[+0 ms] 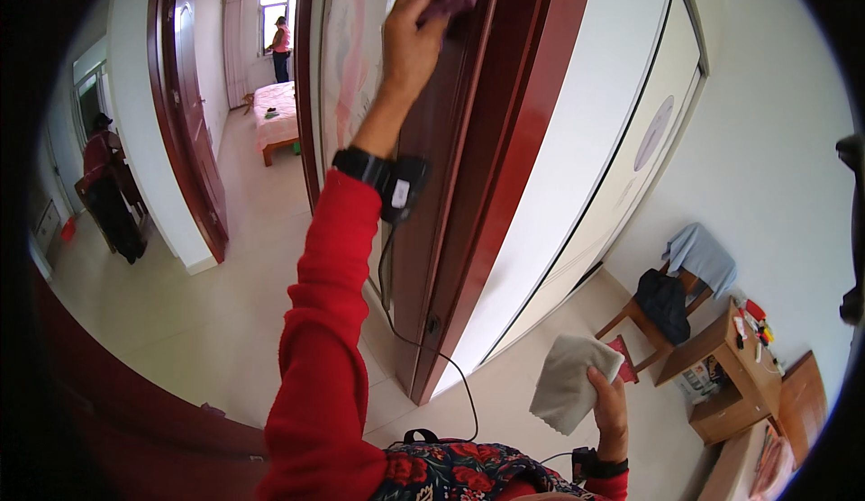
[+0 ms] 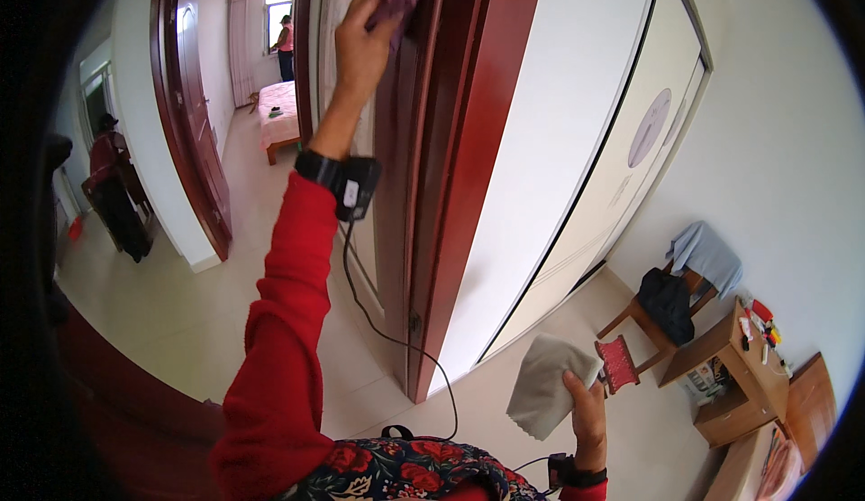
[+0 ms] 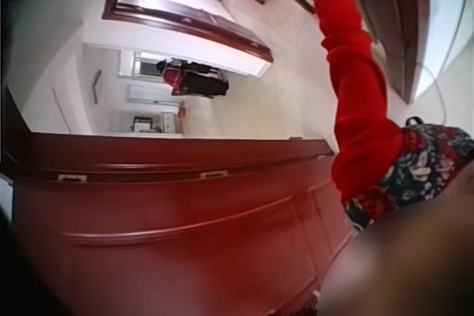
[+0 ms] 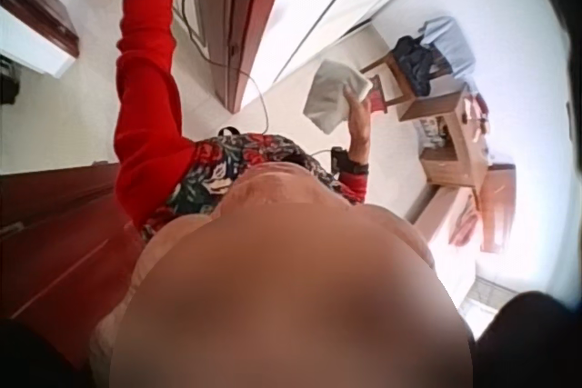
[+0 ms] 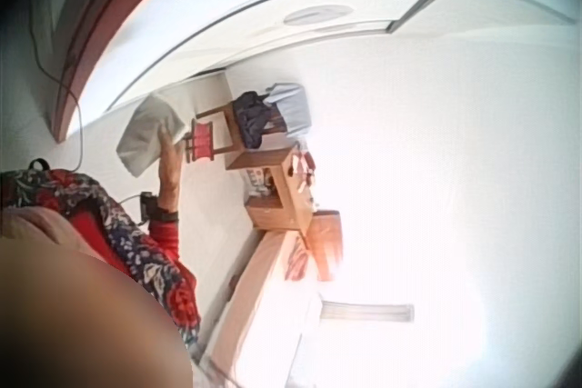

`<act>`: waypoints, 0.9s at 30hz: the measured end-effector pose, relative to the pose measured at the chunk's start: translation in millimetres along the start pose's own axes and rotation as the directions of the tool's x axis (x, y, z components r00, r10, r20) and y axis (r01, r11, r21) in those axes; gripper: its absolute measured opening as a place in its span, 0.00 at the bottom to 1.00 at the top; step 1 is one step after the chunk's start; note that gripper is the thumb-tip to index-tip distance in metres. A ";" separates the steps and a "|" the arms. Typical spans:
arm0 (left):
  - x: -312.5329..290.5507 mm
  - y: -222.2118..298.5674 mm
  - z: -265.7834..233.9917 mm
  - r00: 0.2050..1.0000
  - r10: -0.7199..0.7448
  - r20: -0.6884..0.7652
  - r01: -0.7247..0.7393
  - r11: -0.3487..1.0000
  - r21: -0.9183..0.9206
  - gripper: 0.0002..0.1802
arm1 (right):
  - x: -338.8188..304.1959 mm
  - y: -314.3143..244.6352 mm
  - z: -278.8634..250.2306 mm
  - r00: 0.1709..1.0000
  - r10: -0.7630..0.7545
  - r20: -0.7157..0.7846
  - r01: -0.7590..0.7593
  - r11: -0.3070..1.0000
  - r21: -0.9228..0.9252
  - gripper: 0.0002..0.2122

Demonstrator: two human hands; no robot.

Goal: The person wipes a wardrobe door and adjacent wall using a white cloth and a purple cloth. They alternate between the two cloths, wiping different sections of the wardrobe and wall repeatedly.

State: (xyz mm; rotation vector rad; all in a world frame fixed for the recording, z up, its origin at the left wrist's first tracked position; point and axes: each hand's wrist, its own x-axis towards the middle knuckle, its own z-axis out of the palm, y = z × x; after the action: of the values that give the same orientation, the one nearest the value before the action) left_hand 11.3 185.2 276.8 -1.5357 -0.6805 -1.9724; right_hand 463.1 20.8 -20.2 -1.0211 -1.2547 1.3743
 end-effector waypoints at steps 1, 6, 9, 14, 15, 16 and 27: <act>-20.4 0.5 -1.4 1.000 0.010 0.005 -0.010 1.000 0.026 0.25 | 1.1 0.2 -0.5 1.000 0.014 0.000 -0.014 1.000 -0.004 0.19; -139.3 8.3 -24.1 0.989 -0.134 0.068 0.138 0.989 -0.052 0.25 | 13.3 1.0 0.7 0.995 0.070 0.072 -0.065 0.996 -0.064 0.18; -215.4 18.7 -36.1 0.969 -0.236 0.068 0.242 0.964 -0.105 0.18 | 20.8 0.1 5.5 0.987 0.091 0.135 -0.084 0.995 -0.057 0.18; -316.8 42.2 -75.4 0.837 -0.513 0.191 0.510 0.857 0.072 0.20 | 28.6 -3.6 22.0 0.966 0.121 0.227 -0.105 0.991 -0.082 0.18; -323.7 44.0 -81.5 0.811 -0.551 0.198 0.543 0.834 0.098 0.19 | 29.0 -5.2 24.6 0.959 0.169 0.226 -0.150 0.984 -0.097 0.19; -324.1 42.7 -85.9 0.771 -0.601 0.208 0.589 0.799 0.125 0.19 | 28.8 -6.5 27.2 0.961 0.156 0.229 -0.137 0.986 -0.096 0.19; -39.8 -37.0 -21.8 0.830 -0.552 -0.082 0.514 0.813 -0.274 0.07 | 6.2 -10.7 25.7 0.995 0.055 0.083 -0.045 0.991 -0.126 0.18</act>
State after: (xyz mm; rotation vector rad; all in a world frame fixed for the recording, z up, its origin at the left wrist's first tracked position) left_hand -21.3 201.5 231.0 -1.3963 -0.9081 -2.6562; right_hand 438.2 22.4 -6.5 -1.0944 -1.4010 1.4057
